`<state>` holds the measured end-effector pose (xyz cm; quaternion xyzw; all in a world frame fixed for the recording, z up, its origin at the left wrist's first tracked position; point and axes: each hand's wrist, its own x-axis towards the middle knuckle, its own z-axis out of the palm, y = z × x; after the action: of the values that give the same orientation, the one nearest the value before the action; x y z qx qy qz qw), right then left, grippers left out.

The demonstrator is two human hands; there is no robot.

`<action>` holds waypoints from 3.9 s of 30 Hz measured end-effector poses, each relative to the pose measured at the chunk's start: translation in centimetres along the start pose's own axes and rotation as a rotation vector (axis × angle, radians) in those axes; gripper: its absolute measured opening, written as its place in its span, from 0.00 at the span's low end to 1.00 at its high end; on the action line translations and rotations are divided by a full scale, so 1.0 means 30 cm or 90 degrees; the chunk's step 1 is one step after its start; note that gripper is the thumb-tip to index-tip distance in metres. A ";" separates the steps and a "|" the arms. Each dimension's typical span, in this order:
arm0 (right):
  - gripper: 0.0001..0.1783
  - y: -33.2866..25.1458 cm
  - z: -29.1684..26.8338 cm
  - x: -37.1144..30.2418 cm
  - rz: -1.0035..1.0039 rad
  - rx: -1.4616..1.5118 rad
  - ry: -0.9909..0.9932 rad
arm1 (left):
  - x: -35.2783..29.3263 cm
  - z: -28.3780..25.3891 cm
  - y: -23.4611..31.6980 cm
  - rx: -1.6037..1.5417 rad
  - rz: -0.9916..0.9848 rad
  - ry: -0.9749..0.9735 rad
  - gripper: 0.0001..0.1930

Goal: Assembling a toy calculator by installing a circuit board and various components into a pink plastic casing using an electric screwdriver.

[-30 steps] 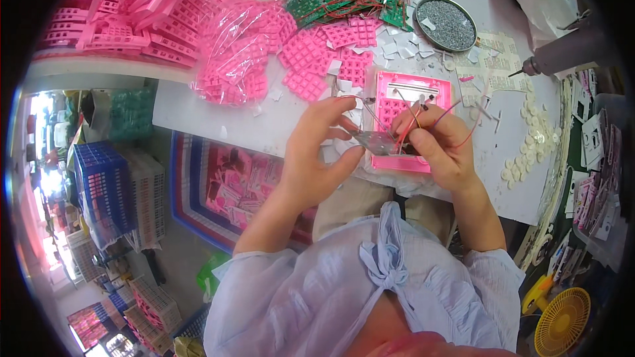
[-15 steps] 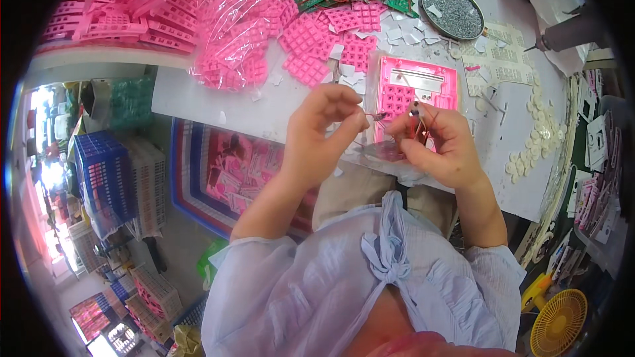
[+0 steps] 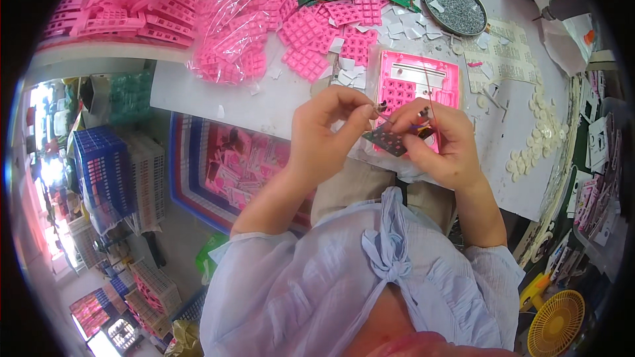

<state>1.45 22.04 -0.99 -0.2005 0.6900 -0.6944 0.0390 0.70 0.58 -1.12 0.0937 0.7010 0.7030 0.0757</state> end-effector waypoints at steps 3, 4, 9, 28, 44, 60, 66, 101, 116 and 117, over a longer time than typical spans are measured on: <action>0.11 -0.010 0.033 -0.005 0.129 0.024 0.049 | 0.004 0.007 -0.003 -0.074 0.015 0.010 0.05; 0.12 -0.011 0.041 -0.003 0.167 0.021 0.065 | 0.001 0.009 -0.001 -0.092 0.008 0.010 0.05; 0.12 -0.021 0.067 0.016 0.189 0.087 0.108 | -0.013 0.032 -0.010 -0.074 0.045 0.031 0.06; 0.10 -0.002 0.046 0.028 0.185 0.026 0.102 | 0.037 0.004 0.037 0.107 -0.013 -0.071 0.06; 0.10 0.006 0.062 0.013 -0.016 -0.312 0.014 | 0.065 -0.003 0.000 -0.090 -0.117 0.033 0.04; 0.06 -0.014 0.052 0.008 0.164 -0.076 0.078 | 0.040 -0.007 -0.002 -0.194 -0.088 -0.026 0.17; 0.05 -0.008 0.041 0.008 0.137 -0.038 0.058 | 0.029 0.000 -0.023 -0.245 -0.106 -0.053 0.22; 0.04 0.014 0.056 0.000 0.117 0.021 0.078 | -0.004 0.053 0.004 -0.062 -0.086 -0.082 0.28; 0.03 0.021 0.045 -0.006 0.137 0.048 0.096 | -0.011 0.040 0.001 -0.069 -0.097 -0.049 0.15; 0.03 0.019 0.044 -0.007 0.130 0.041 0.107 | -0.011 0.039 0.002 -0.065 -0.102 -0.052 0.14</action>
<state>1.95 20.83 -1.64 -0.0686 0.6852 -0.7228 0.0579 1.29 1.65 -1.09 0.0617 0.6657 0.7252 0.1649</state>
